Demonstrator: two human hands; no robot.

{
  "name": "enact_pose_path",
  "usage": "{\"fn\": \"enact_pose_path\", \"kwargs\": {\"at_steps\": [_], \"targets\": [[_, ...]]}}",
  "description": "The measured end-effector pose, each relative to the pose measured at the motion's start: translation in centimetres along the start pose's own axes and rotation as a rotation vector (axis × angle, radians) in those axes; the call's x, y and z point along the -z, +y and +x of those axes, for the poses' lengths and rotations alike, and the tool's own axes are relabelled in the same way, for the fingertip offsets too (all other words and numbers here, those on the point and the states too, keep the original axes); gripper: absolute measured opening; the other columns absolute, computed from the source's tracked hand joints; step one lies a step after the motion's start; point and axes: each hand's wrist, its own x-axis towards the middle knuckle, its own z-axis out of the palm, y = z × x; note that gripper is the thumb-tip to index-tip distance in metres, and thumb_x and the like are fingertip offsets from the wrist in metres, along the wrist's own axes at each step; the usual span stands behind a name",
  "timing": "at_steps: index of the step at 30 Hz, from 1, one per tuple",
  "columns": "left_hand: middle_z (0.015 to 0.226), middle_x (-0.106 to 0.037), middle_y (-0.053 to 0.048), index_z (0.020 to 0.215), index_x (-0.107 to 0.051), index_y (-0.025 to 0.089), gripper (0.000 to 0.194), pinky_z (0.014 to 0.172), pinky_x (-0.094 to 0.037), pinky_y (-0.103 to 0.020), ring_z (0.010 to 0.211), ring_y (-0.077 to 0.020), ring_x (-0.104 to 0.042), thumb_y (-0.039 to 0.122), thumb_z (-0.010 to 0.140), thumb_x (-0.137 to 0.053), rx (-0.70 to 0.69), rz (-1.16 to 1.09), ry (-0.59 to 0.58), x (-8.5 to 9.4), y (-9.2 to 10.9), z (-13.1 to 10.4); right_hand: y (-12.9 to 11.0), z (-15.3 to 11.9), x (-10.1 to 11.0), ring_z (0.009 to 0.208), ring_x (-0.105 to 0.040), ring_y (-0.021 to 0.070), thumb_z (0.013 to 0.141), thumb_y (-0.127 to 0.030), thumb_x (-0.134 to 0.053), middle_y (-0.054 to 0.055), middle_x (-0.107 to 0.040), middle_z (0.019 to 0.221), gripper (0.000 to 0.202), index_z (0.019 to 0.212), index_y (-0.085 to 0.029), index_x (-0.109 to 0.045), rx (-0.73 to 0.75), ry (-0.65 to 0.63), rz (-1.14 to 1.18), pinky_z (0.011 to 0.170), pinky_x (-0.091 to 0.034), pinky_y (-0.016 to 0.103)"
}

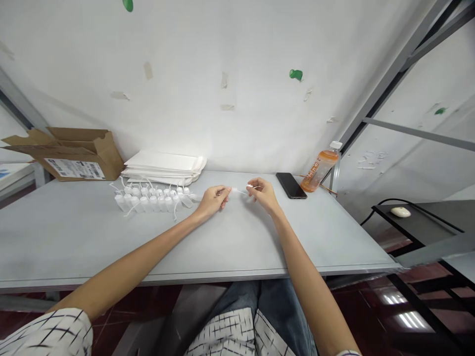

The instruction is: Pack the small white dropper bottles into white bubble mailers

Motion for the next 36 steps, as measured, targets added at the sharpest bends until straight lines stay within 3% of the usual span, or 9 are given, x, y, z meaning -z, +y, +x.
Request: {"fn": "enact_pose_path", "kwargs": {"at_steps": [4,7,11,17,21,25,29,34,36], "targets": [[0.071,-0.059,0.0,0.092,-0.067,0.014,0.042,0.042,-0.034,-0.021,0.046,-0.0076,-0.051,0.055,0.081,-0.061,-0.005,0.031,0.008,0.0,-0.3,0.0,1.4,0.1,1.7,0.071,-0.06,0.0154,0.077,-0.019,-0.059,0.005,-0.069,0.091,0.016,0.091,-0.018,-0.067,0.059,0.161,-0.537,0.073,-0.047,0.032],[0.073,-0.06,-0.001,0.096,-0.068,0.014,0.043,0.042,-0.035,-0.021,0.047,-0.008,-0.052,0.053,0.082,-0.061,-0.006,0.049,0.001,0.0,-0.6,0.0,1.9,-0.2,2.3,0.083,-0.063,0.0202,0.082,-0.017,-0.057,0.008,-0.07,0.1,0.022,0.098,-0.019,-0.071,-0.004,0.132,-0.832,0.074,-0.044,0.031],[0.073,-0.061,-0.001,0.099,-0.068,0.013,0.043,0.042,-0.036,-0.02,0.047,-0.0081,-0.053,0.053,0.083,-0.061,-0.002,0.067,-0.011,-0.1,-0.7,0.0,1.8,-0.4,2.3,0.091,-0.063,0.0231,0.086,-0.02,-0.055,0.01,-0.069,0.106,0.026,0.106,-0.021,-0.073,-0.041,0.078,-0.958,0.072,-0.042,0.031],[0.073,-0.063,-0.003,0.1,-0.069,0.013,0.046,0.041,-0.036,-0.02,0.048,-0.0094,-0.054,0.054,0.082,-0.061,0.003,0.092,-0.02,-0.1,-0.7,-0.1,1.6,-0.6,2.1,0.093,-0.063,0.0231,0.087,-0.021,-0.058,0.009,-0.068,0.109,0.031,0.115,-0.022,-0.07,-0.055,0.082,-0.919,0.073,-0.041,0.031],[0.074,-0.068,-0.004,0.103,-0.071,0.013,0.048,0.043,-0.037,-0.022,0.048,-0.0102,-0.055,0.055,0.082,-0.061,0.005,0.118,-0.016,0.0,-0.8,-0.2,1.3,-0.7,1.9,0.086,-0.062,0.0217,0.092,-0.032,-0.054,0.012,-0.064,0.117,0.034,0.121,-0.021,-0.066,0.006,0.234,-0.825,0.074,-0.041,0.032],[0.064,-0.067,-0.002,0.109,-0.072,0.013,0.049,0.046,-0.038,-0.023,0.05,-0.0126,-0.056,0.053,0.083,-0.061,-0.003,0.152,-0.011,-0.1,-1.0,-0.2,0.4,-0.6,1.2,0.074,-0.059,0.0182,0.092,-0.038,-0.052,0.01,-0.068,0.106,0.029,0.105,-0.02,-0.07,0.125,0.324,-0.615,0.075,-0.043,0.033],[0.05,-0.061,0.001,0.114,-0.073,0.013,0.048,0.052,-0.042,-0.025,0.05,-0.0155,-0.056,0.048,0.084,-0.062,-0.039,0.231,-0.016,-0.3,-1.1,-0.4,0.1,-0.7,-0.3,0.068,-0.058,0.0168,0.087,-0.042,-0.058,0.006,-0.072,0.089,0.024,0.081,-0.021,-0.069,0.169,0.131,-0.357,0.071,-0.044,0.031],[0.049,-0.061,0.001,0.115,-0.074,0.014,0.046,0.057,-0.043,-0.027,0.051,-0.0164,-0.057,0.046,0.084,-0.061,-0.06,0.268,-0.017,-0.5,-1.3,-0.4,-0.2,-1.3,-1.6,0.057,-0.056,0.0119,0.08,-0.044,-0.064,0.004,-0.071,0.086,0.026,0.081,-0.019,-0.07,0.102,-0.189,-0.118,0.061,-0.044,0.028],[0.049,-0.061,0.001,0.114,-0.074,0.015,0.046,0.056,-0.042,-0.026,0.05,-0.0163,-0.056,0.046,0.084,-0.061,-0.057,0.255,-0.026,-0.5,-1.3,-0.4,-0.4,-1.4,-1.5,0.055,-0.054,0.0107,0.077,-0.046,-0.066,0.003,-0.07,0.082,0.028,0.079,-0.018,-0.069,0.051,-0.261,-0.031,0.054,-0.041,0.025]]}}
